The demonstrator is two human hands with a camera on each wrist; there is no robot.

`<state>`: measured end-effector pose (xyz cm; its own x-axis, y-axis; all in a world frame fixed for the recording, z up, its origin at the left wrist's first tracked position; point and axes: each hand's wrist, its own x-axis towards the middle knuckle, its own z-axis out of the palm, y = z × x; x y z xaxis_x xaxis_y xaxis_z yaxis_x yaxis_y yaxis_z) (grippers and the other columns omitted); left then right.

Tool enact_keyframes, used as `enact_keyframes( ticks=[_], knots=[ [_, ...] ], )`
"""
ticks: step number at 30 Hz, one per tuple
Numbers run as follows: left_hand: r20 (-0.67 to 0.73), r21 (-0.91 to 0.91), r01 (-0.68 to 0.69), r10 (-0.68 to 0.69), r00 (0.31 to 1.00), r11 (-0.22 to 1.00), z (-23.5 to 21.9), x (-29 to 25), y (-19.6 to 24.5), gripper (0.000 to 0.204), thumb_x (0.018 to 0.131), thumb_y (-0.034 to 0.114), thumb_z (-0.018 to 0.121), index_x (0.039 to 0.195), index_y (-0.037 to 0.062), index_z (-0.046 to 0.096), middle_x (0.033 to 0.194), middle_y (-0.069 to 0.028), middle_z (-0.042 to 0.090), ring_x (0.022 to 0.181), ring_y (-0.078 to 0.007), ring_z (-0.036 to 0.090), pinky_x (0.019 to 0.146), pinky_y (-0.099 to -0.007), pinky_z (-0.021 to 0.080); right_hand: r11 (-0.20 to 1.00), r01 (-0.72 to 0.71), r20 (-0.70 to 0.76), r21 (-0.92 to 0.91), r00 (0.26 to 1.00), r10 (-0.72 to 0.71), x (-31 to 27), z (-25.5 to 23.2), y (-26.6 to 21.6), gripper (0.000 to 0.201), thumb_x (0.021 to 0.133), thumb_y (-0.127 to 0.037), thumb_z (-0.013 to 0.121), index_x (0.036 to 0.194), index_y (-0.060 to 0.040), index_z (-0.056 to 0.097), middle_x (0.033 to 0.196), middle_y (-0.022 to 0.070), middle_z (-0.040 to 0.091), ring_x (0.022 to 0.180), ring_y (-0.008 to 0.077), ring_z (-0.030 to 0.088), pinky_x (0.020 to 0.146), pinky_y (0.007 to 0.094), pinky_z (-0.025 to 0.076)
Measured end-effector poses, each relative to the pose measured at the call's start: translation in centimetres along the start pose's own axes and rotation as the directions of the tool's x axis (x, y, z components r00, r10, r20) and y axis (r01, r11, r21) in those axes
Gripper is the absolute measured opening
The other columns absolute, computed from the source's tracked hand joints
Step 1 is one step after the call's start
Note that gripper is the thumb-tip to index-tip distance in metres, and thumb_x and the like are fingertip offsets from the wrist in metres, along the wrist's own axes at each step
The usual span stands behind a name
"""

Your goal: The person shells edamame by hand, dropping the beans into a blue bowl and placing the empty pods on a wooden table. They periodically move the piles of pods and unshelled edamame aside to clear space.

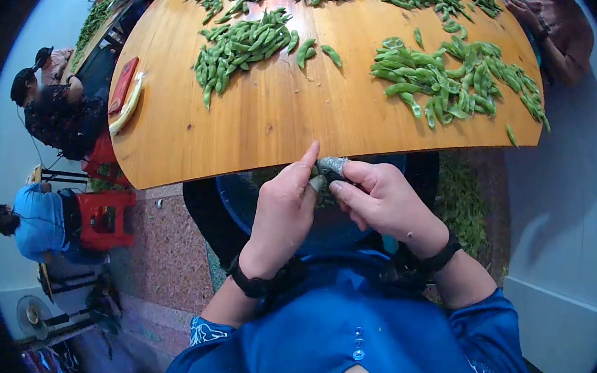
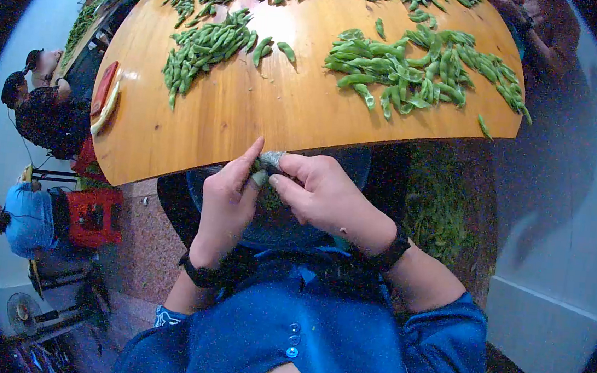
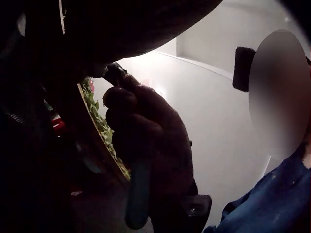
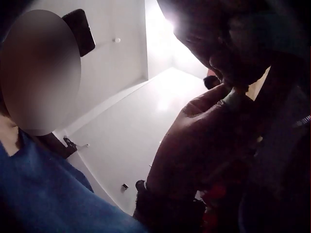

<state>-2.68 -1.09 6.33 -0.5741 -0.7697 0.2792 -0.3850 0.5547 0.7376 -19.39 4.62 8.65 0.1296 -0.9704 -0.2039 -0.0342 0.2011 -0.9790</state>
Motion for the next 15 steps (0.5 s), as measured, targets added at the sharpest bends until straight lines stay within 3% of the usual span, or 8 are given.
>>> enact_keyframes(
  ticks=[4,7,10,12,13,15],
  knots=[
    [0.009,0.060,-0.030,0.030,1.000,0.998,0.2,-0.1,0.8,0.051,0.080,-0.007,0.053,0.131,-0.0042,0.045,0.096,-0.0233,0.060,0.086,-0.0371,0.062,0.074,-0.0391,0.050,0.995,0.033,-0.021,-0.091,0.999,-0.035,-0.2,0.2,0.2,0.013,0.091,-0.010,0.052,0.092,-0.0001,0.060,0.056,-0.0013,0.051,0.047,0.0052,0.048,0.044,0.0244,0.040],
    [-0.003,0.033,0.040,-0.040,0.999,0.999,0.3,-0.1,1.1,0.049,0.082,-0.004,0.057,0.130,0.0005,0.049,0.103,-0.0225,0.063,0.091,-0.0322,0.064,0.080,-0.0356,0.050,0.997,0.017,-0.042,-0.079,0.999,-0.021,-0.4,0.3,0.2,0.013,0.090,-0.009,0.053,0.094,0.0011,0.059,0.058,0.0009,0.053,0.047,0.0051,0.048,0.043,0.0252,0.040],
    [-0.018,0.052,-0.048,0.049,0.999,0.997,0.7,-0.2,0.5,0.048,0.081,-0.005,0.053,0.128,-0.0050,0.046,0.096,-0.0229,0.060,0.086,-0.0377,0.061,0.073,-0.0395,0.050,0.998,-0.023,-0.056,-0.052,0.998,0.020,-0.1,0.4,0.8,0.014,0.090,-0.008,0.053,0.098,0.0011,0.060,0.064,0.0034,0.057,0.055,0.0045,0.052,0.050,0.0244,0.043],
    [-0.028,0.036,-0.066,0.067,0.997,0.997,0.9,-0.4,0.2,0.046,0.082,-0.005,0.053,0.127,-0.0044,0.047,0.095,-0.0225,0.061,0.086,-0.0372,0.062,0.073,-0.0390,0.051,0.935,0.322,-0.152,-0.150,0.927,-0.344,1.0,1.0,3.4,0.017,0.089,-0.008,0.054,0.102,0.0016,0.061,0.073,0.0031,0.060,0.066,0.0047,0.055,0.058,0.0235,0.045],
    [-0.026,0.034,-0.068,0.069,0.997,0.997,0.9,-0.4,0.2,0.046,0.082,-0.005,0.053,0.127,-0.0044,0.047,0.095,-0.0225,0.061,0.086,-0.0372,0.062,0.073,-0.0390,0.051,0.935,0.321,-0.155,-0.150,0.926,-0.343,0.9,1.2,3.7,0.017,0.089,-0.008,0.054,0.102,0.0016,0.061,0.073,0.0031,0.060,0.066,0.0047,0.055,0.058,0.0235,0.045],
    [-0.030,-0.016,-0.057,0.056,0.998,0.998,0.9,-0.3,0.1,0.047,0.082,-0.005,0.054,0.129,-0.0038,0.047,0.095,-0.0217,0.061,0.086,-0.0347,0.063,0.073,-0.0372,0.051,0.959,0.278,-0.217,0.061,0.941,-0.259,0.9,1.6,3.5,0.019,0.089,-0.008,0.055,0.104,0.0017,0.061,0.077,0.0007,0.061,0.073,0.0055,0.055,0.065,0.0226,0.045]
  ],
)
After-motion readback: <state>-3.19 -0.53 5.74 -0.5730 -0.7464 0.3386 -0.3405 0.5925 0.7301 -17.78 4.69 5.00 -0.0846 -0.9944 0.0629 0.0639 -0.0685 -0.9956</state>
